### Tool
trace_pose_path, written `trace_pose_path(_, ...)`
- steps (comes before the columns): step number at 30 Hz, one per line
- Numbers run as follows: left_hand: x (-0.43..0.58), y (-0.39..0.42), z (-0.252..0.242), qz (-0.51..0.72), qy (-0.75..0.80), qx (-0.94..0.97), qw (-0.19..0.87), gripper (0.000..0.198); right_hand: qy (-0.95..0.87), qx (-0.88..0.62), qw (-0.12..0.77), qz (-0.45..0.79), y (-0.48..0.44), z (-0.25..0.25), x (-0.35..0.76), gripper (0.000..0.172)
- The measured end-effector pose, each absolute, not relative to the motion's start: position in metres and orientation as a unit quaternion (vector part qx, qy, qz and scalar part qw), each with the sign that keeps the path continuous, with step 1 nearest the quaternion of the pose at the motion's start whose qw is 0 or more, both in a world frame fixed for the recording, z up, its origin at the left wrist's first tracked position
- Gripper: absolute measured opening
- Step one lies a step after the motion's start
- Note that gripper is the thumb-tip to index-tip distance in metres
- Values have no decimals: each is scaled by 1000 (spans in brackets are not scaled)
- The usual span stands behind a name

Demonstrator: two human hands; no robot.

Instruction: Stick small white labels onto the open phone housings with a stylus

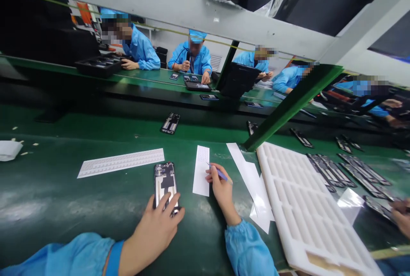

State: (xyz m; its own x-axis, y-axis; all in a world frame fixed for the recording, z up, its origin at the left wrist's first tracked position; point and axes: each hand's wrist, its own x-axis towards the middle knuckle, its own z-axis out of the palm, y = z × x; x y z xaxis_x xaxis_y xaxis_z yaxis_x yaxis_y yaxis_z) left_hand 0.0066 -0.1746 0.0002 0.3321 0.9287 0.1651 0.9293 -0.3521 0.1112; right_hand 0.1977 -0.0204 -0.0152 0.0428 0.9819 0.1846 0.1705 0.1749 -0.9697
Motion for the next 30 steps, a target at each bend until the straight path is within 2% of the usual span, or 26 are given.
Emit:
trace_pose_path(6, 11, -131, 13, -90, -609, -788, 16, 14, -553, -503, 517, 416, -28, -14, 201, 42)
trace_pose_path(10, 7, -119, 16, -77, -604, -793, 14, 25, -551, -506, 522, 410, -26, -7, 202, 43)
trace_pose_path(16, -32, -85, 26, -112, -640, -757, 64, 20, -563, -498, 511, 418, -28, -8, 202, 42)
trace_pose_path(20, -79, -32, 37, -98, -721, -676, 112, 23, -574, -491, 504, 420, -29, -12, 199, 47)
trace_pose_path(24, -134, 31, 51, -97, -767, -625, 109, 31, -536, -485, 533, 440, -27, -13, 195, 57)
trace_pose_path(30, -157, 92, 47, -97, -768, -627, 86, 36, -495, -479, 566, 452, -19, -15, 198, 53)
